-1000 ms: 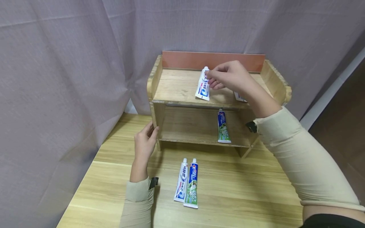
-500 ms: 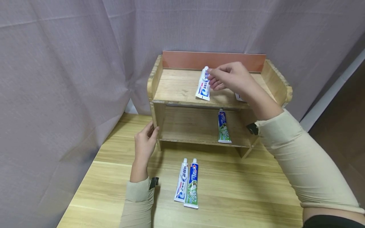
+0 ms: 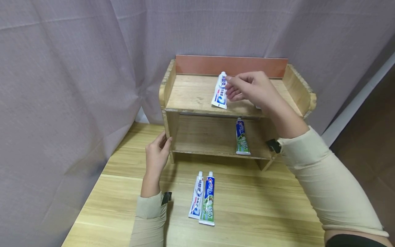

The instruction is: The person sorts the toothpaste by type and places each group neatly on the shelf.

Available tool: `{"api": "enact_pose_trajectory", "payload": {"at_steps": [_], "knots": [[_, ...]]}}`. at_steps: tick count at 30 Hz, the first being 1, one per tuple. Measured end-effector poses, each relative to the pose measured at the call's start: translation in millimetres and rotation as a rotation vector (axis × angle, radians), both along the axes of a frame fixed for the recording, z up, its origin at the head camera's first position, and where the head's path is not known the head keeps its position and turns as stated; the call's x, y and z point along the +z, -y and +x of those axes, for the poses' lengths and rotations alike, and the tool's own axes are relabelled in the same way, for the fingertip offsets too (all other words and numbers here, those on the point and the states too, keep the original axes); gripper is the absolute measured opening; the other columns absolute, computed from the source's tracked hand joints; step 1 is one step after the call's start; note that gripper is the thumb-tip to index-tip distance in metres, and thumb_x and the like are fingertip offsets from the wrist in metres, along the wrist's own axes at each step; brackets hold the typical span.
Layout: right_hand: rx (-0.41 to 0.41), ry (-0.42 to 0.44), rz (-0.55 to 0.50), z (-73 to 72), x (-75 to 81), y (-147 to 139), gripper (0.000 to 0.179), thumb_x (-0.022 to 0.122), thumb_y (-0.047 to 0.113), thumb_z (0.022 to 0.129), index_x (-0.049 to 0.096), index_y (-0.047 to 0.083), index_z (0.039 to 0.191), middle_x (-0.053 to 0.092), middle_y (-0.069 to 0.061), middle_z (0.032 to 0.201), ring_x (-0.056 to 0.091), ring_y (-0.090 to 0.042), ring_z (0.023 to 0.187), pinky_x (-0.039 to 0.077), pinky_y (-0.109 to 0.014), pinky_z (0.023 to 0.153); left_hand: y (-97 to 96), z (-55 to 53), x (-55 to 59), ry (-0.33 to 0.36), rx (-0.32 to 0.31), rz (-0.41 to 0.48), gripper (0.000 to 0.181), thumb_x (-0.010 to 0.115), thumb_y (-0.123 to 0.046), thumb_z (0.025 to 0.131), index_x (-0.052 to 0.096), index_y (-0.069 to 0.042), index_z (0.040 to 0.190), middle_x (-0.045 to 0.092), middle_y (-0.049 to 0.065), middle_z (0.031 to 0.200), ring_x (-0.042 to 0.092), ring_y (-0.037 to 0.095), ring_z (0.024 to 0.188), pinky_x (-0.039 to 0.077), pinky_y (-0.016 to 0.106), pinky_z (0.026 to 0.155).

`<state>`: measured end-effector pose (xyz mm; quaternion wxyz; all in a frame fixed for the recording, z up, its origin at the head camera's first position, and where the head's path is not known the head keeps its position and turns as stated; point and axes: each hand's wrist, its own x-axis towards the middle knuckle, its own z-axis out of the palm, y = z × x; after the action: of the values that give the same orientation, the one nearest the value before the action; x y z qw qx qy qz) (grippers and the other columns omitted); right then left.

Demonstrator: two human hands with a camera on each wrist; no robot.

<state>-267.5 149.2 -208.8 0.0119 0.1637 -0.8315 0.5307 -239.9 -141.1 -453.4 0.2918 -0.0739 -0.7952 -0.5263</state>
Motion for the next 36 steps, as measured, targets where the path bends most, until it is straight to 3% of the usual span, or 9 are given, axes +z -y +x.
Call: {"api": "enact_pose_trajectory", "payload": {"at_steps": [7, 21, 36], "knots": [[0.019, -0.009, -0.064, 11.5, -7.8, 1.5, 0.043, 0.061, 0.029, 0.102, 0.066, -0.014, 0.105, 0.071, -0.015, 0.089, 0.070, -0.021, 0.082, 0.065, -0.030, 0.076, 0.3, -0.8, -0.5, 0.000, 0.001, 0.004, 0.035, 0.068, -0.010, 0.097, 0.064, 0.000, 0.131, 0.069, 0.021, 0.119, 0.071, 0.029, 0.105, 0.059, 0.021, 0.086], [0.100, -0.051, -0.147, 36.7, -30.4, 1.0, 0.038, 0.059, 0.023, 0.103, 0.066, -0.014, 0.101, 0.071, -0.014, 0.091, 0.071, -0.023, 0.084, 0.064, -0.030, 0.081, 0.6, -1.2, -1.2, 0.001, -0.003, 0.006, 0.035, 0.068, -0.011, 0.097, 0.065, 0.000, 0.130, 0.069, 0.021, 0.117, 0.071, 0.029, 0.104, 0.060, 0.022, 0.086], [0.147, -0.066, -0.122, 50.9, -58.1, -0.9, 0.036, 0.057, 0.025, 0.104, 0.067, -0.010, 0.105, 0.070, -0.018, 0.098, 0.071, -0.028, 0.089, 0.063, -0.032, 0.084, 0.4, -0.3, -0.2, 0.017, -0.011, 0.014, 0.037, 0.068, -0.012, 0.097, 0.064, 0.000, 0.131, 0.068, 0.021, 0.120, 0.071, 0.029, 0.106, 0.059, 0.022, 0.087]]}}
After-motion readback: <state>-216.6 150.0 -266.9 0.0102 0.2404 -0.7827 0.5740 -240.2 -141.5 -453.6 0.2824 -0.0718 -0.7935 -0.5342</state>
